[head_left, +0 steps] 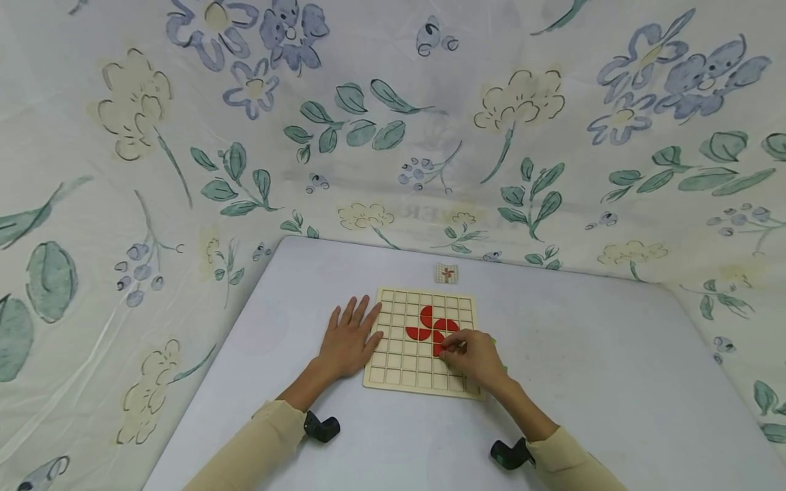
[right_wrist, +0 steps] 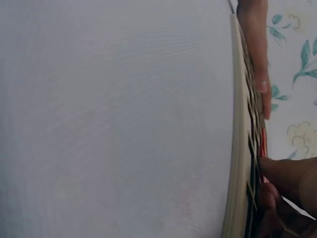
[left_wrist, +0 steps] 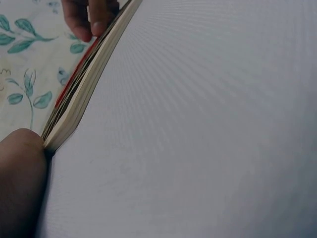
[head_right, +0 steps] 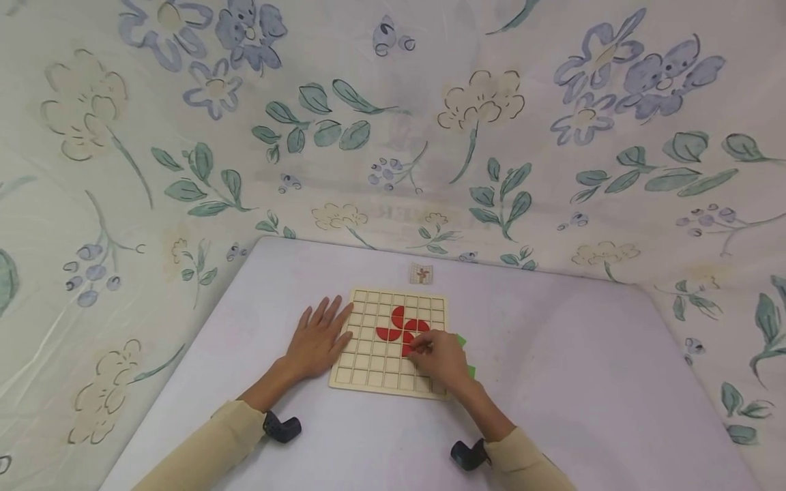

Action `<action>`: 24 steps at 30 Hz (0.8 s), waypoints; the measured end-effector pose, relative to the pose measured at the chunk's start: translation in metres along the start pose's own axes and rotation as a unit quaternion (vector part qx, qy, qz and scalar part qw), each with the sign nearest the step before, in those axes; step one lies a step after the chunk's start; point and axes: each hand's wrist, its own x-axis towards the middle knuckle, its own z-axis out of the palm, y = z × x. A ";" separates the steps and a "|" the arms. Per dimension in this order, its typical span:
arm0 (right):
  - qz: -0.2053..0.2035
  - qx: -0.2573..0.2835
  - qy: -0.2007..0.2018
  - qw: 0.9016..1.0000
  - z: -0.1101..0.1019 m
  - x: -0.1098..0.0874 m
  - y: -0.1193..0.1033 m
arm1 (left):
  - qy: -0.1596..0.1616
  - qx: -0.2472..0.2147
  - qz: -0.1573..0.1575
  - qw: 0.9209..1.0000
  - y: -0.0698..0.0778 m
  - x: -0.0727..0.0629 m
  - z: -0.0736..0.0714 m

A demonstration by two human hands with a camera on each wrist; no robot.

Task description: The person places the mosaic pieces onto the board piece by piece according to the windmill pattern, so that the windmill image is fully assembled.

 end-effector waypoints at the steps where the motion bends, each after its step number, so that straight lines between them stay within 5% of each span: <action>1: -0.003 -0.001 0.003 1.000 0.000 0.000 0.001 | -0.001 0.002 -0.001 1.000 0.000 0.000 0.000; 9: -0.001 -0.006 0.015 1.000 -0.009 0.001 0.006 | -0.005 0.008 -0.002 1.000 -0.001 0.001 0.001; 15: 0.041 -0.026 0.045 0.998 -0.032 -0.002 0.022 | 0.003 -0.002 0.001 1.000 0.000 0.001 0.001; 24: 0.099 -0.055 0.026 0.993 -0.061 -0.021 0.044 | 0.008 0.004 0.005 1.000 -0.003 0.000 0.004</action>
